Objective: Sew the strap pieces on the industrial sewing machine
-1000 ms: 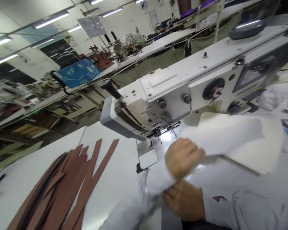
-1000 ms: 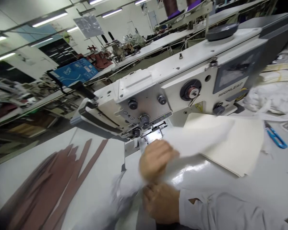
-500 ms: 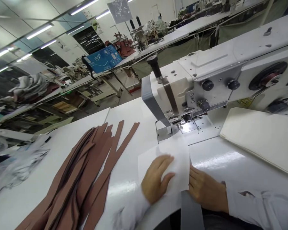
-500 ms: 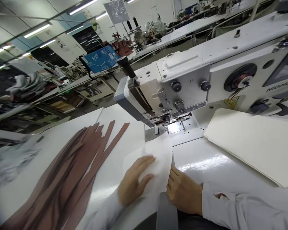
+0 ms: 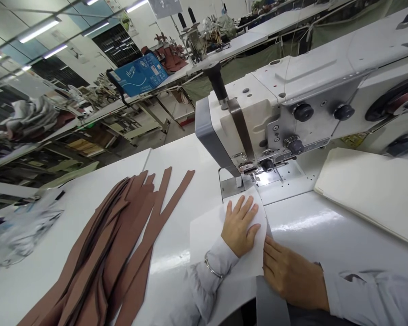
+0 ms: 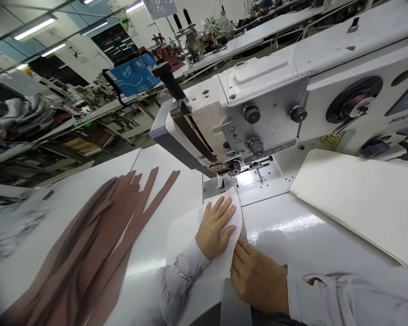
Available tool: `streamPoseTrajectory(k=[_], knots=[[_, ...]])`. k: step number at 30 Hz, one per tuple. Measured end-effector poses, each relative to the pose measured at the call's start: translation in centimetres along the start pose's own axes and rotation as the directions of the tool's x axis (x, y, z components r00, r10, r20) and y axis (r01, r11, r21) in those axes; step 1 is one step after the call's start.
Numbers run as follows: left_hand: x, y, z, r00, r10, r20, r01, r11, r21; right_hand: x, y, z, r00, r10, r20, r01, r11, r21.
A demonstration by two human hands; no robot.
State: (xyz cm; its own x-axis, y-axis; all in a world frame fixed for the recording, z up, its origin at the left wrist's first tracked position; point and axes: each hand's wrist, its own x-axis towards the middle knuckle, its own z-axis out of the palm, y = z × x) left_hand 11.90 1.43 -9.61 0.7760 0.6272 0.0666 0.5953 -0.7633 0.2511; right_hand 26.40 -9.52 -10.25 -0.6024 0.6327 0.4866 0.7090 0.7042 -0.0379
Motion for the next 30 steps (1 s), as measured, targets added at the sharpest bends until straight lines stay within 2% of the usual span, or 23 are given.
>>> streamPoseTrajectory(k=[6,10,20,26,30], knots=[[-0.1,0.4,-0.5,1.0,-0.003,0.026,0.003,1.0,0.009,-0.1,-0.1,0.3,0.999,0.027,-0.029,-0.024,0.994,0.109],[-0.3,0.9,-0.6,1.0,0.019,0.022,-0.019,1.0,0.016,-0.4,-0.4,0.5,0.999,0.0,-0.054,0.012,0.978,0.208],[0.2,1.9,-0.7,0.999,-0.018,-0.034,0.02,0.999,0.051,-0.2,-0.4,0.5,0.998,-0.033,-0.047,0.039,0.988,0.149],[1.0,1.8,-1.3,0.998,-0.032,0.055,0.031,0.999,0.005,-0.3,-0.5,0.4,0.998,-0.008,-0.057,0.018,0.984,0.178],[1.5,1.1,-1.5,0.997,-0.022,0.072,0.023,1.0,-0.013,-0.2,-0.7,0.3,0.999,0.001,-0.048,0.008,0.984,0.18]])
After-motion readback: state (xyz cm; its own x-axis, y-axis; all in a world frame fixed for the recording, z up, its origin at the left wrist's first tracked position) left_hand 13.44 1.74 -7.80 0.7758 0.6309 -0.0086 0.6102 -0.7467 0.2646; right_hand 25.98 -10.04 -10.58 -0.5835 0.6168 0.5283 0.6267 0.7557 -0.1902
